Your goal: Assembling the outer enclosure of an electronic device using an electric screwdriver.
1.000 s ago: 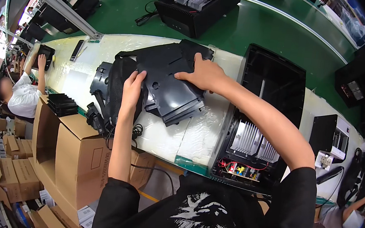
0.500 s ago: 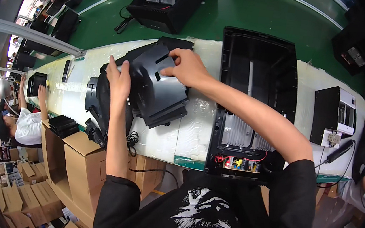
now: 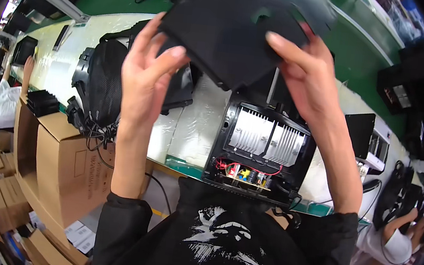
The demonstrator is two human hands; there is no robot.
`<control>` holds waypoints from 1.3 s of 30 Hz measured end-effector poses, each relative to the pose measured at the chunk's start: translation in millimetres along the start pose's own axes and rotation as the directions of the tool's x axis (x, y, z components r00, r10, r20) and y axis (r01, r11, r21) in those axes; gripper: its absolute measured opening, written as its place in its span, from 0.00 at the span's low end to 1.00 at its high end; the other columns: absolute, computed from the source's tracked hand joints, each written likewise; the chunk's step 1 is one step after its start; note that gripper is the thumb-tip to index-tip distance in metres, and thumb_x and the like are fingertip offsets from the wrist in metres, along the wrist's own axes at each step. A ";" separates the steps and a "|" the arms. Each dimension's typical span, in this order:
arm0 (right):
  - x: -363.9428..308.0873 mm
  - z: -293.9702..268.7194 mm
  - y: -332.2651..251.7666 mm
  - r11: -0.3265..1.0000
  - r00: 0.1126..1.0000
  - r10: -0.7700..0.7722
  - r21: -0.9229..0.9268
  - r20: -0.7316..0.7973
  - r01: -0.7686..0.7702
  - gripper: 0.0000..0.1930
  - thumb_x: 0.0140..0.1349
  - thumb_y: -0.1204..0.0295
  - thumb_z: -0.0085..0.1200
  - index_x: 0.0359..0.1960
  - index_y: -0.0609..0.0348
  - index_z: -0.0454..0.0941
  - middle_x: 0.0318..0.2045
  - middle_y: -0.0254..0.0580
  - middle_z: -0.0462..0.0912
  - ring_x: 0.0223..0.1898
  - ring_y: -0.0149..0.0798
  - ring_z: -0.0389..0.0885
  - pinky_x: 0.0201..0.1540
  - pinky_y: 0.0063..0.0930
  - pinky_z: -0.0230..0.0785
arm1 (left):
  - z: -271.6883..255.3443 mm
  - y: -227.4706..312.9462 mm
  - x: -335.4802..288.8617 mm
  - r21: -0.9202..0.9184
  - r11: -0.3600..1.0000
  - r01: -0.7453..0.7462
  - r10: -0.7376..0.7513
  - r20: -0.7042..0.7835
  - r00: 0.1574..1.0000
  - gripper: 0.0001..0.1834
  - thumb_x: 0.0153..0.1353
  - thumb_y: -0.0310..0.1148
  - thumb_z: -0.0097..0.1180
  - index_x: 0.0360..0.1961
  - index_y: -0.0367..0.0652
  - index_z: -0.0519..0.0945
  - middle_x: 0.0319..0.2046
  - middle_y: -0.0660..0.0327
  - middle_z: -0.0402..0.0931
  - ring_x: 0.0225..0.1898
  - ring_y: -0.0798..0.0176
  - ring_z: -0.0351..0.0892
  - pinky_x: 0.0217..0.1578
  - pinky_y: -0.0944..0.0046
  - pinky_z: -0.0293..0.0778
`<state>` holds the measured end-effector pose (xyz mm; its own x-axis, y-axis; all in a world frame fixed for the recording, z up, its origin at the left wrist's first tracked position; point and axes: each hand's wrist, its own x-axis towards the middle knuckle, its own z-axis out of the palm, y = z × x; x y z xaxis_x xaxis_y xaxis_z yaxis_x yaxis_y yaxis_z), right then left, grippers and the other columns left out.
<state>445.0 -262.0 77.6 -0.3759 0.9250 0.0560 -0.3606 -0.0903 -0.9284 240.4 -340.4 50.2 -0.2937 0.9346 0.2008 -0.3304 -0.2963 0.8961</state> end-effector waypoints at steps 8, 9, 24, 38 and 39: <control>-84.3 -88.5 -28.2 0.810 0.880 -0.426 -0.523 -0.210 0.267 0.22 0.51 0.83 0.59 0.50 0.65 0.71 0.34 0.36 0.79 0.37 0.30 0.77 0.45 0.23 0.70 | 49.3 -24.7 4.6 0.104 0.980 -0.171 0.160 0.100 0.982 0.21 0.58 0.19 0.56 0.53 0.30 0.71 0.46 0.55 0.77 0.47 0.66 0.77 0.49 0.67 0.73; -95.0 -97.8 -21.0 0.773 0.867 -0.450 -0.580 -0.217 0.256 0.20 0.51 0.82 0.60 0.48 0.65 0.73 0.33 0.35 0.78 0.35 0.27 0.76 0.44 0.21 0.69 | 59.5 -29.8 6.7 0.125 0.972 -0.197 0.181 0.126 0.975 0.18 0.58 0.19 0.56 0.52 0.31 0.74 0.45 0.55 0.78 0.46 0.67 0.77 0.48 0.69 0.73; -108.2 -108.4 34.0 0.716 0.894 -0.375 -0.689 -0.244 0.112 0.14 0.51 0.78 0.62 0.40 0.66 0.77 0.34 0.37 0.81 0.37 0.28 0.77 0.46 0.22 0.67 | 38.8 -66.6 7.3 0.275 0.957 -0.091 0.048 0.159 0.986 0.17 0.59 0.19 0.54 0.50 0.31 0.74 0.44 0.56 0.78 0.45 0.67 0.77 0.49 0.69 0.72; -105.9 -110.1 47.9 0.665 0.863 -0.456 -0.728 -0.217 0.168 0.11 0.52 0.80 0.61 0.38 0.67 0.77 0.32 0.36 0.81 0.35 0.28 0.76 0.44 0.22 0.67 | 34.5 -72.3 -2.0 0.276 0.949 -0.153 0.125 0.117 0.985 0.15 0.60 0.19 0.54 0.49 0.32 0.75 0.43 0.58 0.78 0.45 0.67 0.77 0.49 0.70 0.72; -105.3 -109.7 48.2 0.666 0.862 -0.456 -0.727 -0.219 0.167 0.11 0.52 0.80 0.61 0.38 0.67 0.77 0.32 0.36 0.81 0.35 0.28 0.76 0.44 0.22 0.67 | 32.6 -74.5 -0.9 0.281 0.948 -0.146 0.119 0.113 0.986 0.15 0.60 0.19 0.54 0.49 0.32 0.75 0.43 0.58 0.78 0.45 0.67 0.77 0.49 0.70 0.72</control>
<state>560.9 -323.2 -13.3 0.0274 0.9198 0.3914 0.3178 0.3632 -0.8758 294.6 -312.7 -3.9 -0.2278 0.9090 0.3491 -0.0182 -0.3624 0.9318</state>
